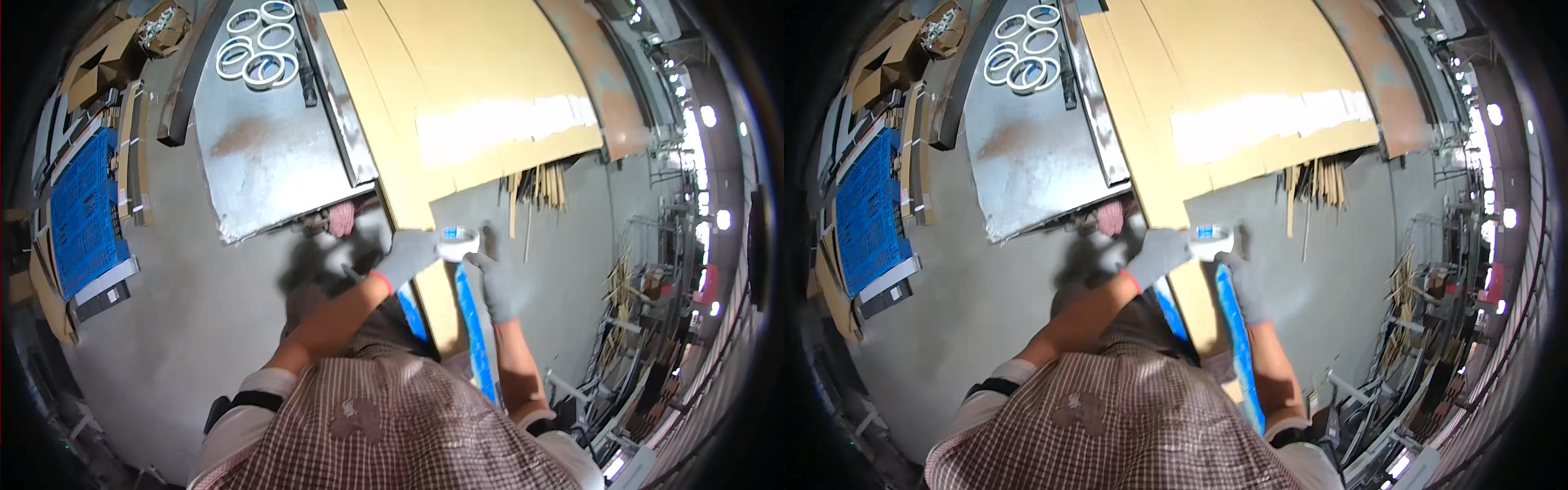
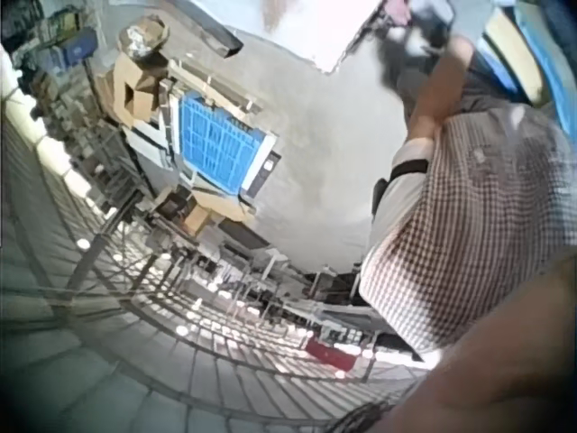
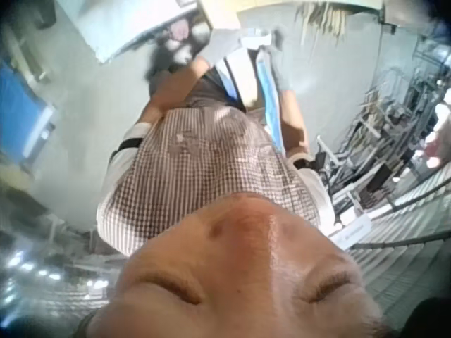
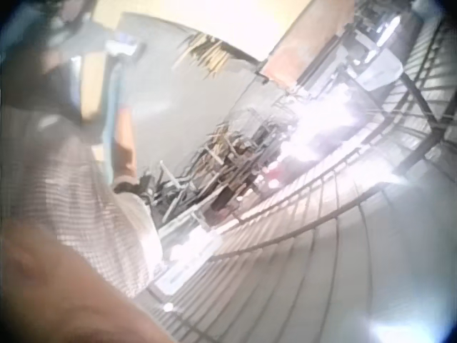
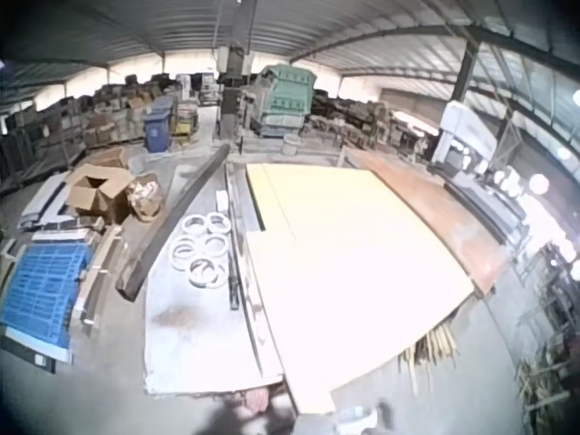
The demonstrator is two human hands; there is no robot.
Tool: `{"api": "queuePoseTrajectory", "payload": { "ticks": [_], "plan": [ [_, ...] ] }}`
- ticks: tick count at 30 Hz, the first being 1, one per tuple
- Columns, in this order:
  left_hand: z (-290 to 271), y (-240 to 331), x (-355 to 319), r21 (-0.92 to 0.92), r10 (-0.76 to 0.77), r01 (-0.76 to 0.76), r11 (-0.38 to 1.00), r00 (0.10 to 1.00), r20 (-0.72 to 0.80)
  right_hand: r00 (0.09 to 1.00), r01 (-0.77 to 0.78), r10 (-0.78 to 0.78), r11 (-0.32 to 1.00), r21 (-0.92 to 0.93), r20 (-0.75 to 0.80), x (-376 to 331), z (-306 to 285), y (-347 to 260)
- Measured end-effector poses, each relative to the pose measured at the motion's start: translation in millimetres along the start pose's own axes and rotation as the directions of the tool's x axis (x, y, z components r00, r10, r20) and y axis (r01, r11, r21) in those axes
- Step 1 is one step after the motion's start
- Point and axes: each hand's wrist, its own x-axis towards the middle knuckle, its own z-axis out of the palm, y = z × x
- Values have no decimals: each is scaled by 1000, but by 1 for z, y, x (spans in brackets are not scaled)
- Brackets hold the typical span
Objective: Applying tape to the edges of cardboard sheets on a worktable and moving them to an industrial machine.
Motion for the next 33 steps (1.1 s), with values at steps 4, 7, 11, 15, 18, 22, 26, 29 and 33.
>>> {"api": "queuePoseTrajectory", "payload": {
  "ticks": [4,7,11,15,18,22,26,29,33],
  "plan": [
    [16,-15,-2,48,77,-79,996,997,31,882,348,247,235,-908,402,35,1,-14],
    [5,0,-23,-49,16,-25,998,986,-163,715,537,392,223,-814,579,103,-28,-7],
    [9,15,7,332,129,-143,932,990,64,584,699,591,-17,-715,556,156,-44,32],
    [-4,-33,-18,-452,-337,37,891,719,-607,821,494,327,5,-869,468,136,-16,28],
    [53,14,-81,-559,-133,-151,816,891,-435,806,478,402,-13,-878,433,100,-24,12],
    [73,25,-113,-980,-145,108,169,986,83,846,487,291,-83,-870,446,85,-34,9],
    [74,5,-61,-606,-441,477,636,870,222,545,790,776,-350,-503,317,85,-46,43],
    [31,-6,-82,-648,-308,192,737,949,-68,653,635,634,-161,-755,414,66,-20,-27],
    [-51,22,-103,-849,-144,24,528,988,-62,319,758,405,433,-487,857,16,27,-61]
  ]
}}
